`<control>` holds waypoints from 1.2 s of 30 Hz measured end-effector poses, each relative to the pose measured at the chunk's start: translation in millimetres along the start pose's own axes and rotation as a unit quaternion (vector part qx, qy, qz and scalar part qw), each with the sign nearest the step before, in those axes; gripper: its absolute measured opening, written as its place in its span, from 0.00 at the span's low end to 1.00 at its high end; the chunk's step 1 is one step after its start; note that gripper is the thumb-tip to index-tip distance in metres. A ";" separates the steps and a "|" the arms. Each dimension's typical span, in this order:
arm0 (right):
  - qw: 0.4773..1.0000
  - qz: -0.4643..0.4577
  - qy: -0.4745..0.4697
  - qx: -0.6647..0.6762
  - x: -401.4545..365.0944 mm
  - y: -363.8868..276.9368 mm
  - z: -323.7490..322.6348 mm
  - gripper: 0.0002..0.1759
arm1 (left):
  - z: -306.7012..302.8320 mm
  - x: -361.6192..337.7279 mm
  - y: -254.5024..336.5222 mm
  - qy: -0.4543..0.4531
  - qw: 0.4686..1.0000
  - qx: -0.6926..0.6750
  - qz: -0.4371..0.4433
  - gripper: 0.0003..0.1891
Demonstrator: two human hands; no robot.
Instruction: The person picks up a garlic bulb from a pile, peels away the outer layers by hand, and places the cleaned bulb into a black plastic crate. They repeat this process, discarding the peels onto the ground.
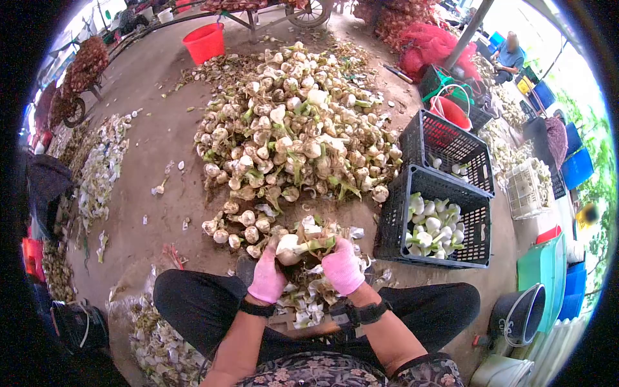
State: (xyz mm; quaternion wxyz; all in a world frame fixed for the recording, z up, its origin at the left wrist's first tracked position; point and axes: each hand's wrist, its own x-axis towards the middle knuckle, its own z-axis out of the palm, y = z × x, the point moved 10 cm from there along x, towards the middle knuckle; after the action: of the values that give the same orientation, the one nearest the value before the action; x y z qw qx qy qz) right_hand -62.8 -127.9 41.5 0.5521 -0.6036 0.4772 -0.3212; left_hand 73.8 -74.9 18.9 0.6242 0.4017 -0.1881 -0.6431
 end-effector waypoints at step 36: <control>0.972 0.159 -0.047 0.168 -9.7 1.0 1.0 0.15 | 10.5 -1.8 17.3 -0.002 0.993 -0.110 0.036 0.28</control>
State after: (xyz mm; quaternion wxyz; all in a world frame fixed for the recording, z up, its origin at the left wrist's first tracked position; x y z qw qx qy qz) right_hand -65.4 -118.5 41.7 0.7117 -0.4326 0.4798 -0.2760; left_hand 76.9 -78.5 38.7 0.6873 0.3224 -0.1315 -0.6375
